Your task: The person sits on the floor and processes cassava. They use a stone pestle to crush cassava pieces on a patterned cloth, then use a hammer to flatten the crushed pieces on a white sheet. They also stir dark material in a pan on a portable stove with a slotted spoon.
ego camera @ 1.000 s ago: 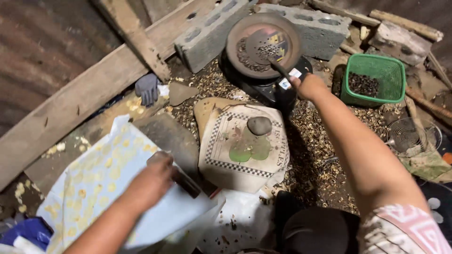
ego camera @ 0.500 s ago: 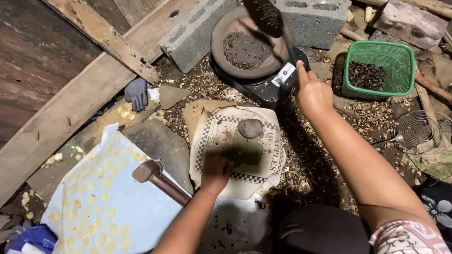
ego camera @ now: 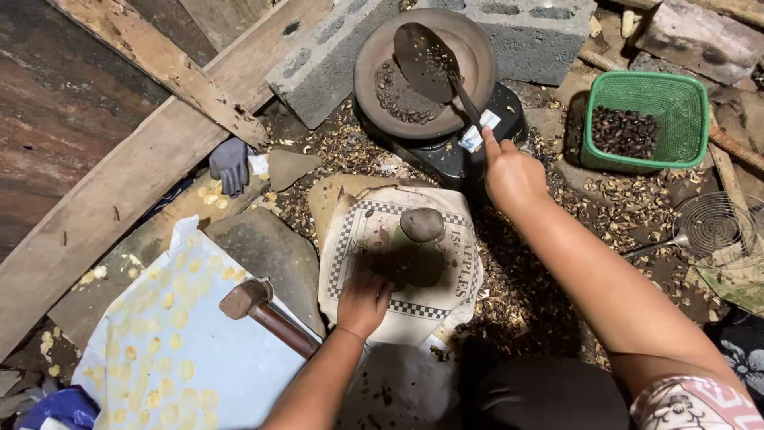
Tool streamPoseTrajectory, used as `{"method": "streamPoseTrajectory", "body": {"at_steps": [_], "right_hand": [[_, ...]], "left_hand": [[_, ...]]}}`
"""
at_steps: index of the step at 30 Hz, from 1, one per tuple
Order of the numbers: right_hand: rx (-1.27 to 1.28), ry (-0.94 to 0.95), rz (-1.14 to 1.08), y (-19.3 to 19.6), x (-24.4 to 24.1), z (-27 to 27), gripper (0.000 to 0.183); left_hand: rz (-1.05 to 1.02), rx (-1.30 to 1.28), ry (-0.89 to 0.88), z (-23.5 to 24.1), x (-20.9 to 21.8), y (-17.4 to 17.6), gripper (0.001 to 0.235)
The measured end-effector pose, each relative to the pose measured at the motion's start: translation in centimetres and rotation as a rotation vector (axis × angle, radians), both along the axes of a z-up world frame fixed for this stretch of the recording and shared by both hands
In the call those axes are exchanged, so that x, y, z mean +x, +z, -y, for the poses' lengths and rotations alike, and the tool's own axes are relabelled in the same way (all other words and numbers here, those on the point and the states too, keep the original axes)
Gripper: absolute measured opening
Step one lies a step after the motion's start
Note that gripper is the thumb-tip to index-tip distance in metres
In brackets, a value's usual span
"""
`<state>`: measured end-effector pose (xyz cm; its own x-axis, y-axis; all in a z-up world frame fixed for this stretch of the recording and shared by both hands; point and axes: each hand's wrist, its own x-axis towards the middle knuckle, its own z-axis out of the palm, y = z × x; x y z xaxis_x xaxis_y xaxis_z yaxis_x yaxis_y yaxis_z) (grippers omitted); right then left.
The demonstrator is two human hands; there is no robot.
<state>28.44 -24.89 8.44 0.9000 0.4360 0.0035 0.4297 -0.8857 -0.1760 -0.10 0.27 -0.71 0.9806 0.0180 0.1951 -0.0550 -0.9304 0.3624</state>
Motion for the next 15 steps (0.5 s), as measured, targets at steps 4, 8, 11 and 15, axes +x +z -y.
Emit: {"method": "streamPoseTrajectory", "body": {"at_steps": [4, 8, 11, 15], "right_hand": [[0.125, -0.072, -0.09, -3.8, 2.3, -0.5, 0.051], [0.35, -0.198, -0.225, -7.4, 4.6, 0.3, 0.046], [0.614, -0.334, -0.436, -3.8, 3.8, -0.4, 0.037], [1.154, -0.462, -0.844, 0.0, 3.2, -0.4, 0.044]], "left_hand": [[0.043, 0.0, -0.013, -0.1, 0.0, 0.0, 0.032], [0.083, 0.003, -0.021, 0.1, 0.1, 0.1, 0.03], [0.107, 0.007, -0.027, 0.0, 0.0, 0.0, 0.029], [0.128, -0.001, -0.023, 0.0, 0.0, -0.1, 0.029]]}}
